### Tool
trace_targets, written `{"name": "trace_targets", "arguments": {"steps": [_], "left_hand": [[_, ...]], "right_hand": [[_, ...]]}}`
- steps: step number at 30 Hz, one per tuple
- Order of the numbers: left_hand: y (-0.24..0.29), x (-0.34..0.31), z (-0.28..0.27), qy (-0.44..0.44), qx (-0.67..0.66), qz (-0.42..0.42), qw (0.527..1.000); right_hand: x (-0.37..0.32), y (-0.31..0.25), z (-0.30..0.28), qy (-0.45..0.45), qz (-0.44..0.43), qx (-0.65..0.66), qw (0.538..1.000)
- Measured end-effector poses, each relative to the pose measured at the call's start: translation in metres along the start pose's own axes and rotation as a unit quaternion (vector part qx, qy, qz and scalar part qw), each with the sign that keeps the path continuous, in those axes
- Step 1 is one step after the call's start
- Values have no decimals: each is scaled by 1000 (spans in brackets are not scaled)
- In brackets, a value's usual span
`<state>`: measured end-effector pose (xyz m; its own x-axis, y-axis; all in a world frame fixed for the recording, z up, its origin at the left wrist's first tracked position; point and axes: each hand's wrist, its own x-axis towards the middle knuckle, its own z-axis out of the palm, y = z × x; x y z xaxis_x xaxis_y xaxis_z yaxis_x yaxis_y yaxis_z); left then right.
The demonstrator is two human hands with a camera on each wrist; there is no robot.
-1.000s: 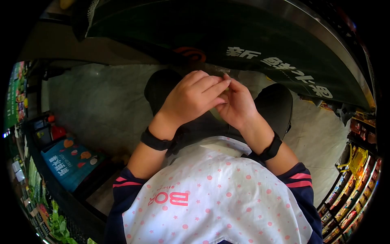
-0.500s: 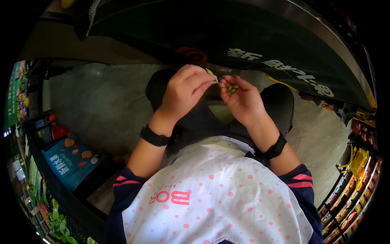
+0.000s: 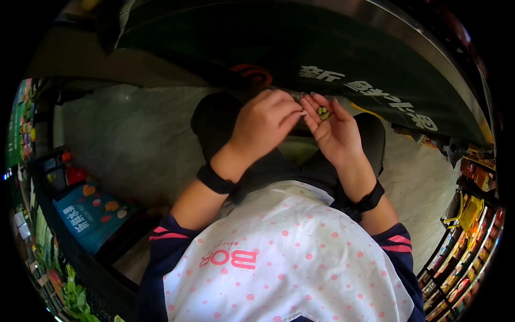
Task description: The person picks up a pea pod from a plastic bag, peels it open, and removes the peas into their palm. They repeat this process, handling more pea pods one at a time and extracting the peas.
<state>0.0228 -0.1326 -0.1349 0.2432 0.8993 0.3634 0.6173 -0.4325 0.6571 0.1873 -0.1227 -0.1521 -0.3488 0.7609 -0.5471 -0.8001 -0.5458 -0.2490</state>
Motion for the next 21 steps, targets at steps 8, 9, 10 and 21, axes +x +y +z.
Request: {"name": "trace_targets", "arguments": {"steps": [8, 9, 10, 21], "left_hand": [[13, -1, 4, 39, 109, 57, 992], [11, -2, 5, 41, 111, 60, 991], [11, -3, 4, 42, 110, 59, 991], [0, -16, -11, 56, -309, -123, 941]], "right_hand": [[-5, 17, 22, -118, 70, 1, 991], [-6, 18, 26, -117, 70, 0, 991], [-8, 20, 31, -88, 60, -21, 994], [-7, 21, 14, -46, 84, -158, 983]]}}
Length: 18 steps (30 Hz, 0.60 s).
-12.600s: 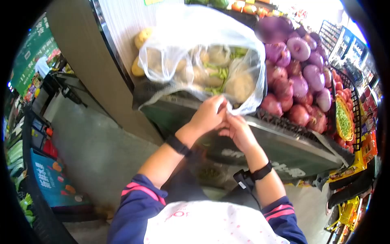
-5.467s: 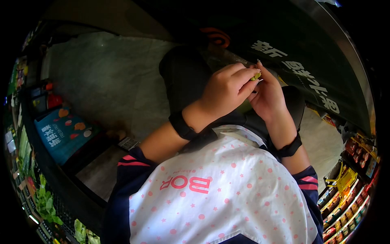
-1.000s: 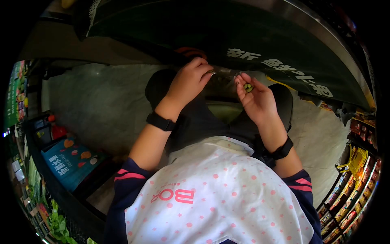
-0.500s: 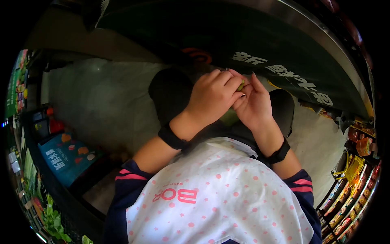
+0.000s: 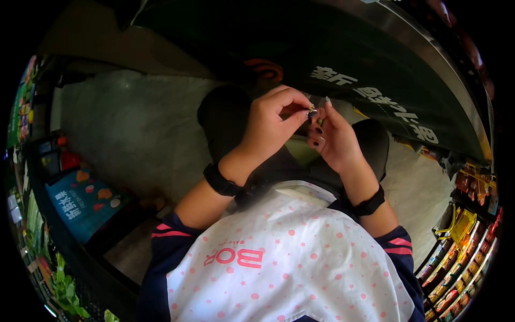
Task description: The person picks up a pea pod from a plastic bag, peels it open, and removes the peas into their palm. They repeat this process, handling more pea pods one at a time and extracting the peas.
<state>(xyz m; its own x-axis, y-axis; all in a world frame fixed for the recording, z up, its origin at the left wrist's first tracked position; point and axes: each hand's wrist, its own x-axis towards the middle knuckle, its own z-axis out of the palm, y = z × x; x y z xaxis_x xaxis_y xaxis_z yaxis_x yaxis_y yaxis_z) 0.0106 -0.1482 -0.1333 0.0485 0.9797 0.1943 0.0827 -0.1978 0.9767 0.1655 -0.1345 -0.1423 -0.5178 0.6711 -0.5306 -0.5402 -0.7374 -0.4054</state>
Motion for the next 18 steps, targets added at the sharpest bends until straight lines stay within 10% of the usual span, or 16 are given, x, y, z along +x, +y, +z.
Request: {"name": "trace_targets", "arguments": {"steps": [6, 11, 18], "left_hand": [[0, -3, -7, -26, -22, 46, 998], [12, -3, -6, -16, 75, 57, 995], [10, -1, -7, -98, 166, 86, 978]], "right_hand": [[-4, -8, 11, -46, 63, -111, 991], [-9, -10, 19, 23, -136, -296, 945], [-11, -17, 11, -39, -158, -384, 909]]}}
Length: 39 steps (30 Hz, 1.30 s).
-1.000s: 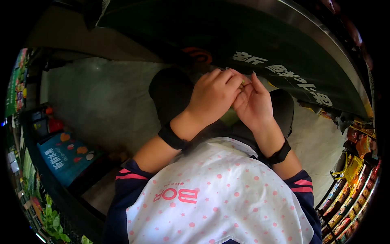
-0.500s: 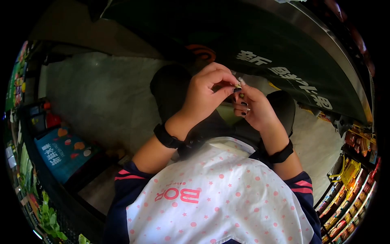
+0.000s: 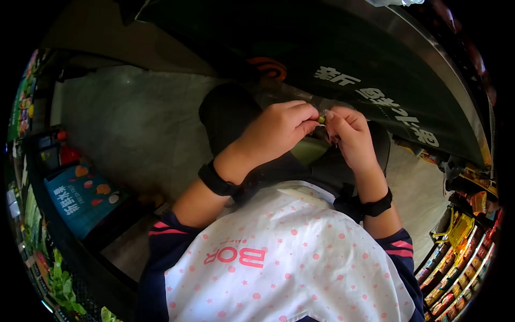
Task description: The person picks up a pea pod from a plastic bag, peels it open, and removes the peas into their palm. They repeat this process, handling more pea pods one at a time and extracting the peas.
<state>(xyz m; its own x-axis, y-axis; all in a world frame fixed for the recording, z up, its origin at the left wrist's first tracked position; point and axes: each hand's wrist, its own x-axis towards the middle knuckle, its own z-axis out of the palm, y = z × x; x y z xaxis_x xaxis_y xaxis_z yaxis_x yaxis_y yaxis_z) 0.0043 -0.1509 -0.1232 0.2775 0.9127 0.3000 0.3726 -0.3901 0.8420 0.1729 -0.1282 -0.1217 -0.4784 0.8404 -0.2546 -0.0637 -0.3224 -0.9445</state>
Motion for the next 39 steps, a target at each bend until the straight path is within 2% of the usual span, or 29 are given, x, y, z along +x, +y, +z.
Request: {"name": "trace_targets", "arguments": {"steps": [2, 4, 5, 6, 7, 8, 9, 12, 13, 15, 17, 19, 21, 23, 25, 28, 29, 30, 31, 34, 36, 38, 39], "left_hand": [[1, 0, 3, 3, -32, 1, 999], [-3, -2, 6, 4, -155, -72, 985], [-2, -1, 7, 11, -158, -56, 986], [0, -2, 10, 44, -279, -117, 952], [0, -3, 10, 71, -394, -179, 899], [-5, -1, 8, 69, -379, -154, 910], [-10, 1, 8, 83, -420, -134, 894], [-13, 5, 0, 156, -497, -157, 839], [-16, 2, -4, 161, -495, -161, 838], [-24, -8, -14, 132, -528, -161, 823], [-32, -21, -21, 111, -524, -176, 826], [-36, -32, -23, 90, -522, -187, 827], [-38, -43, -25, 77, -441, -218, 867], [-40, -54, -27, 88, -422, -236, 871], [-42, -61, -31, 79, -344, -240, 904], [-38, -66, -32, 85, -268, -253, 926], [-34, -64, -35, 86, -217, -260, 937], [-38, -65, -33, 81, -134, -214, 964], [-35, -61, -33, 76, -79, -168, 980], [-23, -53, -30, 46, -10, -95, 994], [-20, -47, -26, 27, 30, -72, 997], [-17, -40, -24, 22, 40, -62, 997], [-15, -37, -22, 17, 37, -65, 997]], "right_hand": [[-1, 0, -1, 0, 16, 37, 999], [-2, 4, 1, 2, -40, 48, 998], [-2, 4, 1, -1, -55, 51, 997], [-3, -1, 1, -7, -54, -10, 998], [-4, -5, 2, -12, -51, -68, 996], [-5, -6, 5, -30, -35, -59, 997], [-5, -7, 4, -29, -33, -64, 997], [1, -8, 6, 8, 32, -39, 999], [7, -8, 5, 20, 50, -39, 998], [20, -1, 6, 53, 52, -159, 985], [39, 15, 1, 57, 44, -184, 980], [56, 28, -2, 58, 97, -240, 964], [69, 39, 1, 78, 120, -245, 959], [79, 49, 2, 115, 189, -264, 939], [86, 66, -8, 101, 200, -282, 933], [89, 69, -4, 78, 198, -262, 941], [80, 63, 2, 36, 195, -250, 948], [72, 53, 8, -6, 188, -238, 953], [66, 41, 12, -94, 225, -212, 946], [42, 25, 35, -136, 207, -108, 963], [35, 20, 35, -108, 218, -9, 970], [32, 20, 31, -91, 180, -16, 979], [29, 24, 29, -72, 203, 34, 976]]}}
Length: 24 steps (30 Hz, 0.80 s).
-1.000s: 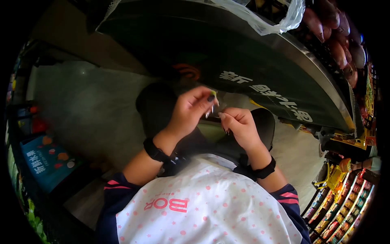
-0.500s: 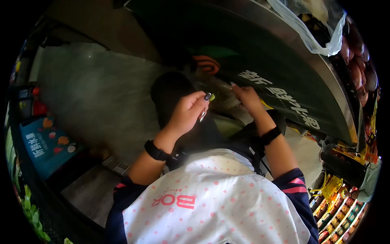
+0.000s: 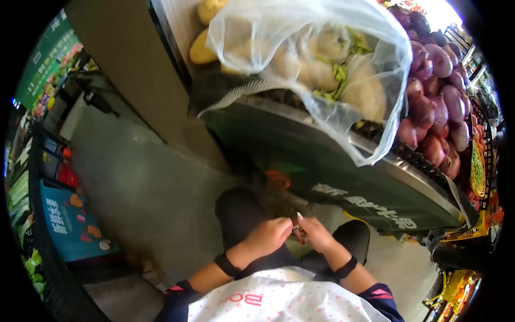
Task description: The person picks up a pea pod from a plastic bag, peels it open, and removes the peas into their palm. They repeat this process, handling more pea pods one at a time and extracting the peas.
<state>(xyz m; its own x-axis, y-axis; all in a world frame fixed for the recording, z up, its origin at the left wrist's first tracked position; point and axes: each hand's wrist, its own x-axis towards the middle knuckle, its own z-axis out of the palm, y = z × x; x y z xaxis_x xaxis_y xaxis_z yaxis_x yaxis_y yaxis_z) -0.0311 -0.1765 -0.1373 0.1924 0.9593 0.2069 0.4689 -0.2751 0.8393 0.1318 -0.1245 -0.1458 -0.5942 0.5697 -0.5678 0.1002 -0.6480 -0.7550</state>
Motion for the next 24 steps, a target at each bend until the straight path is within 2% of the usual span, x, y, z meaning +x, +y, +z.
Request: {"name": "trace_targets", "arguments": {"steps": [3, 4, 6, 8, 10, 12, 15, 16, 18, 24], "left_hand": [[8, 11, 8, 2, -4, 18, 1000], [10, 14, 9, 3, 1, 22, 1000], [23, 15, 8, -73, 13, 8, 997], [37, 22, 10, -87, 37, -14, 995], [39, 23, 17, -97, 66, 37, 992], [41, 25, 22, -112, 72, 29, 991], [49, 30, 25, -171, 8, -47, 984], [49, 29, 27, -178, 12, -48, 983], [46, 29, 35, -187, 57, -23, 980], [51, 25, 48, -165, 20, 27, 986]], "right_hand": [[-11, -6, -3, -18, -12, 38, 999], [-13, -6, -6, -17, -37, 13, 999], [-21, -4, -11, -17, -64, -11, 998], [-28, -5, -18, 0, -87, -83, 993], [-32, 2, -25, 3, -95, -129, 987], [-40, 3, -26, 7, -148, -179, 973], [-46, 12, -30, 5, -198, -173, 965], [-46, 16, -31, 6, -200, -165, 966], [-45, 19, -40, -22, -115, -124, 985], [-55, 25, -46, -26, -104, -61, 992]]}}
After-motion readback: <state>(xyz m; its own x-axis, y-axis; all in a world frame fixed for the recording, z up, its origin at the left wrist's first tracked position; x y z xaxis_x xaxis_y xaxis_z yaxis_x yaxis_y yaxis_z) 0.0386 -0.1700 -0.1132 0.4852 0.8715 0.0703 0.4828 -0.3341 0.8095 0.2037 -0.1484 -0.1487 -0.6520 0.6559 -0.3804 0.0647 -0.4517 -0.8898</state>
